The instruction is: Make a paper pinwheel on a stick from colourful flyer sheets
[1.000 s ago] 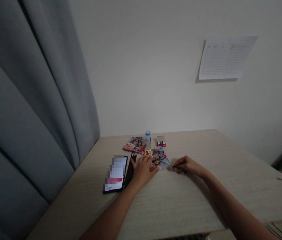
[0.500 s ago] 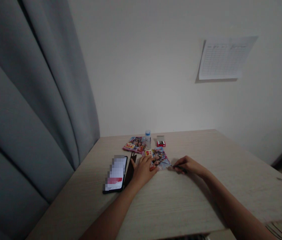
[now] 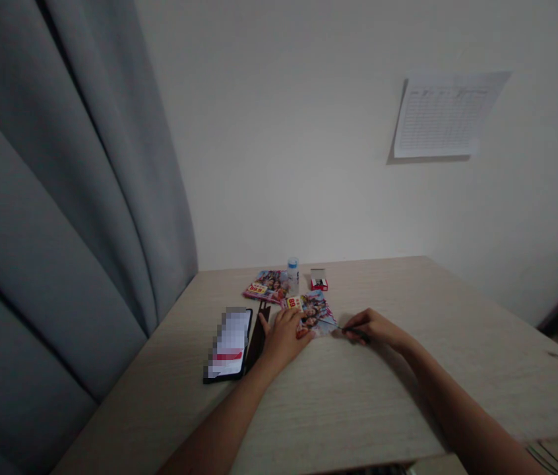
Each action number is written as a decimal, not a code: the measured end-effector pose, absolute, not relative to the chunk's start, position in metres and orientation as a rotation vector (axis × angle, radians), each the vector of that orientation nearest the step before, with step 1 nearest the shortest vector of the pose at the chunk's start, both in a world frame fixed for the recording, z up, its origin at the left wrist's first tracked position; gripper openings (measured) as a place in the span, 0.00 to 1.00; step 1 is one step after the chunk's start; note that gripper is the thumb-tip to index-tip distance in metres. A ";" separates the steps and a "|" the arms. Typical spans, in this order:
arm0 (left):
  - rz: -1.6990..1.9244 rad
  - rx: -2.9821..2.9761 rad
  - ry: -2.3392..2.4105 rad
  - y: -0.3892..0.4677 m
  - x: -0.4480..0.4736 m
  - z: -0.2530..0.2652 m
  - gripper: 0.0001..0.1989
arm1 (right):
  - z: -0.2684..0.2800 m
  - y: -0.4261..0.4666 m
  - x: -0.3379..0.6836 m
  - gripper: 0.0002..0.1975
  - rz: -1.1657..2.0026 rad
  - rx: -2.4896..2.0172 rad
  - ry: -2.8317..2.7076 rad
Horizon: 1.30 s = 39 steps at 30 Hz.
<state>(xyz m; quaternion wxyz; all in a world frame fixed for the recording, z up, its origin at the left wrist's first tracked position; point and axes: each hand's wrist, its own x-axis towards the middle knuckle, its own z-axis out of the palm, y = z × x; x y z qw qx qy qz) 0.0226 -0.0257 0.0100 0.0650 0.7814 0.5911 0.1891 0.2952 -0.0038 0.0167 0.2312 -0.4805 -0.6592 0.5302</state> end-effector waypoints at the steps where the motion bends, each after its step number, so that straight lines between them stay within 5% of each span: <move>1: 0.569 2.357 1.783 -0.026 0.023 0.010 0.24 | 0.018 -0.005 0.294 0.13 1.455 -1.323 -1.813; 39: 0.592 2.366 1.738 -0.025 0.022 0.008 0.23 | 0.010 0.000 0.295 0.13 1.499 -1.265 -1.829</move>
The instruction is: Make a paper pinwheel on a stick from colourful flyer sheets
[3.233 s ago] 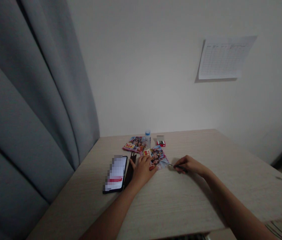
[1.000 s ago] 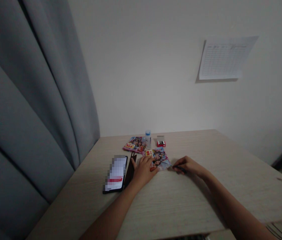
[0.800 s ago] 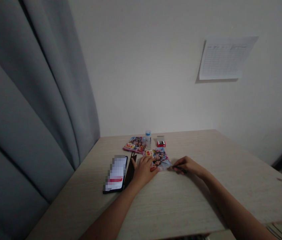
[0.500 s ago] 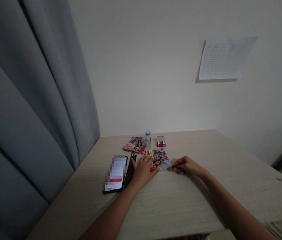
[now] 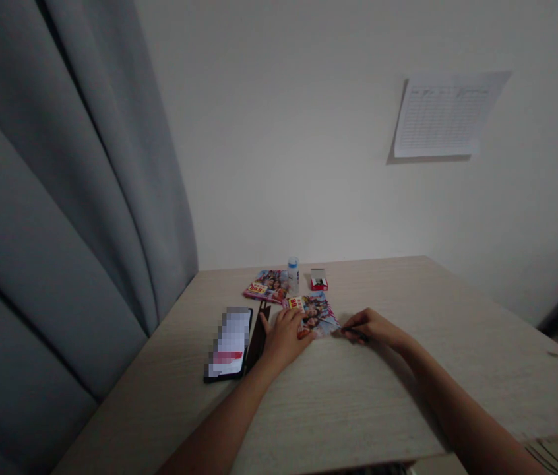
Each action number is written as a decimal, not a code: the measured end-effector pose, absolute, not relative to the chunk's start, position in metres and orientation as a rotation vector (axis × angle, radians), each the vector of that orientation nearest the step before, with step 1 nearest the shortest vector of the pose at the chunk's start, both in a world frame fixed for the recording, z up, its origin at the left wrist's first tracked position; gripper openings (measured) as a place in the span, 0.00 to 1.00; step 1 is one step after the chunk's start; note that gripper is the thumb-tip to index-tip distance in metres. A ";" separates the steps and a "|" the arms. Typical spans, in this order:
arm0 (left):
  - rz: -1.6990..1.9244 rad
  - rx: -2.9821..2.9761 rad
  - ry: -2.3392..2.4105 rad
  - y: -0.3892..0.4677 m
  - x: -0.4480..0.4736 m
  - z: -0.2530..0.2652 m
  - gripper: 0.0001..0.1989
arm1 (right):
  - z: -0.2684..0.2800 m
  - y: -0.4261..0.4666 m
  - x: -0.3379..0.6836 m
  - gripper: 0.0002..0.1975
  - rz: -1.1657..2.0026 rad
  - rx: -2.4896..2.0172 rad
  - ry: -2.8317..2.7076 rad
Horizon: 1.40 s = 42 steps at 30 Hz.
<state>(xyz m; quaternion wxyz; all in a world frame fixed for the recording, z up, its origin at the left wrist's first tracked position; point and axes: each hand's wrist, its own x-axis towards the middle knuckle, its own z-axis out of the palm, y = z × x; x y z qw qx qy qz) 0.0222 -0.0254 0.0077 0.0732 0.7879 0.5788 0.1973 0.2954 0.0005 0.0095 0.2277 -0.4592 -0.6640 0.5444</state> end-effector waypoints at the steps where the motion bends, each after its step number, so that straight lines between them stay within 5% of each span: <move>1: 0.592 2.365 1.738 -0.026 0.022 0.008 0.23 | 0.010 0.000 0.295 0.13 1.498 -1.267 -1.829; 42: 0.583 2.414 1.715 -0.023 0.022 0.002 0.25 | 0.018 -0.004 0.287 0.12 1.466 -1.238 -1.882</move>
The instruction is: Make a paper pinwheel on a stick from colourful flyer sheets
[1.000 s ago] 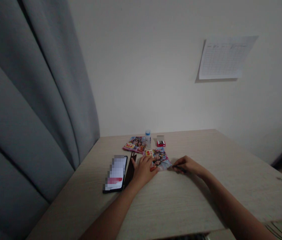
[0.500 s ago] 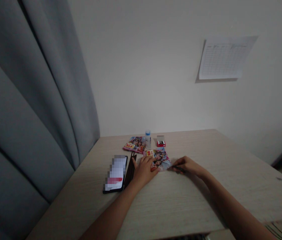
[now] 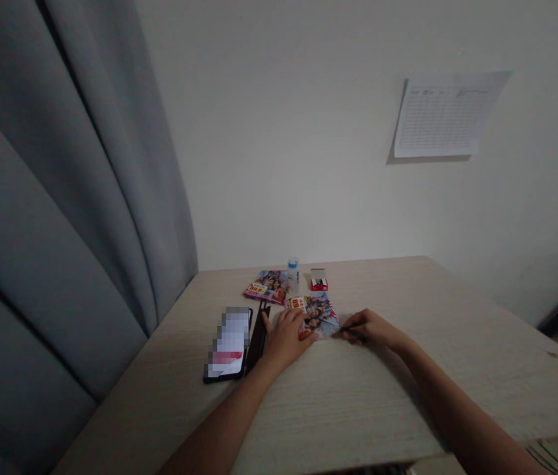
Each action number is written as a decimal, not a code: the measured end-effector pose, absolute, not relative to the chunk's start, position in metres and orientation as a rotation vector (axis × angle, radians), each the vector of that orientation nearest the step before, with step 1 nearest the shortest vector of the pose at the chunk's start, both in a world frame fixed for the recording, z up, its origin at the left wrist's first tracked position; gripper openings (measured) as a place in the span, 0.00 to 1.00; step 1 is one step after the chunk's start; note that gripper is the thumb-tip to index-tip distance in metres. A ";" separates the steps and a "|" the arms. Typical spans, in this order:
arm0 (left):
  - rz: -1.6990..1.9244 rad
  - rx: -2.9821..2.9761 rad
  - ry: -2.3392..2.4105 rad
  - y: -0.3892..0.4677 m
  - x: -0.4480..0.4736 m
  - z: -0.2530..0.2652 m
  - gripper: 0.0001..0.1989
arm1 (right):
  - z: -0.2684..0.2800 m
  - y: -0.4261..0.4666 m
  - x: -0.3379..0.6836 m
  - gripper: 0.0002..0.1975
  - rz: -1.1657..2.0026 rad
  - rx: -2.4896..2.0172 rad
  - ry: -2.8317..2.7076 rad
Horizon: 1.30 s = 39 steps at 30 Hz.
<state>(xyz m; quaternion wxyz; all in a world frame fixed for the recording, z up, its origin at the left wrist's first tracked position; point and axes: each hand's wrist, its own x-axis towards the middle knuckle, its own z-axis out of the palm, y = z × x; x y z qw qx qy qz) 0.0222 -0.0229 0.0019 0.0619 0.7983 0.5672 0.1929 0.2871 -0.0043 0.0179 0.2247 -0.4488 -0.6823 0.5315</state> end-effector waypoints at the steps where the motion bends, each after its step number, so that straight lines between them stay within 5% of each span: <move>1: 0.575 2.417 1.717 -0.023 0.022 0.002 0.25 | 0.018 -0.004 0.287 0.12 1.467 -1.235 -1.887; 28: 0.589 2.387 1.688 -0.024 0.022 0.004 0.25 | 0.016 -0.002 0.291 0.14 1.456 -1.275 -1.927; 39: 0.567 2.396 1.685 -0.026 0.023 0.006 0.24 | 0.027 -0.005 0.300 0.12 1.162 -1.430 -2.050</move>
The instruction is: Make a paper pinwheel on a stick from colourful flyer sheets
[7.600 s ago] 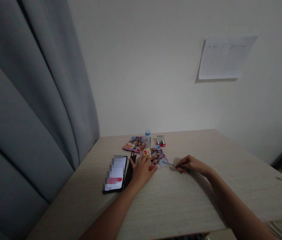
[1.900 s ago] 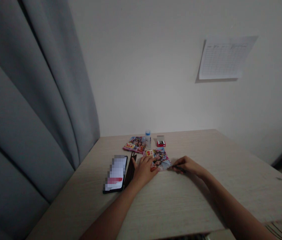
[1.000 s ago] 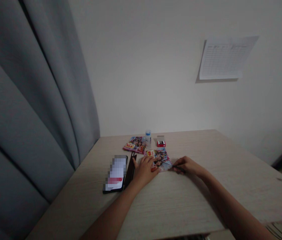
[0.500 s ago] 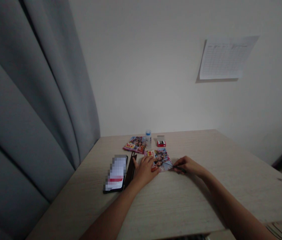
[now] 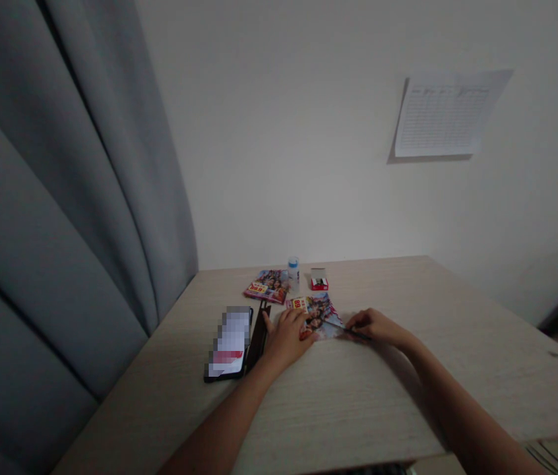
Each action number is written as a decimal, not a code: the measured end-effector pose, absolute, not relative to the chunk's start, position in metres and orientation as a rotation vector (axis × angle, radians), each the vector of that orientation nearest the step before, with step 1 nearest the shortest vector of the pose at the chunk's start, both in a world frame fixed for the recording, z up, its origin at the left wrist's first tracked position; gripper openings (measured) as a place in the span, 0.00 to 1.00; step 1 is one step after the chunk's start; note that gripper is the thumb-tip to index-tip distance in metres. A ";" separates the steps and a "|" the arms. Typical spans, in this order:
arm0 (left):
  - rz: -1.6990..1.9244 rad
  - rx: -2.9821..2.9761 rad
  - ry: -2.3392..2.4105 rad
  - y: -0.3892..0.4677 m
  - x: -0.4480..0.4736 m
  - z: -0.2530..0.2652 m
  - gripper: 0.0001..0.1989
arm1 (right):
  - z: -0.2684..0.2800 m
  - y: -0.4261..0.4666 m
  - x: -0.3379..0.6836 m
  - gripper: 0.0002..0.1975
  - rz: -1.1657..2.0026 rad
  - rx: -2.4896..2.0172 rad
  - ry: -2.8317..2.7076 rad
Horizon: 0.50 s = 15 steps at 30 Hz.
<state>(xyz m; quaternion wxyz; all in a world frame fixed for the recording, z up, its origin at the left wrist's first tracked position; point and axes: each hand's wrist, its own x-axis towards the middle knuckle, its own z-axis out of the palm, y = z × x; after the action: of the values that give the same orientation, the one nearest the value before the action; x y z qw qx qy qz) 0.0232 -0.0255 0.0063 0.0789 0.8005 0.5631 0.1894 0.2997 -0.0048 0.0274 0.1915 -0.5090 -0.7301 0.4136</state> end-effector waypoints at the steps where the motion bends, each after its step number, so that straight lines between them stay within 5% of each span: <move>1: 0.553 2.399 1.693 -0.026 0.023 0.006 0.24 | 0.028 -0.005 0.302 0.13 1.163 -1.423 -2.061; 15: 0.480 2.324 1.817 -0.033 0.019 0.021 0.23 | 0.047 -0.013 0.320 0.16 1.296 -1.184 -1.987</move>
<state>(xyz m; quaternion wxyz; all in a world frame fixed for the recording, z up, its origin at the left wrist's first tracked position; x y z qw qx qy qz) 0.0191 -0.0331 0.0208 0.0764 0.7753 0.6062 0.1601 0.3203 -0.0135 0.0465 0.2425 -0.4332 -0.7271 0.4742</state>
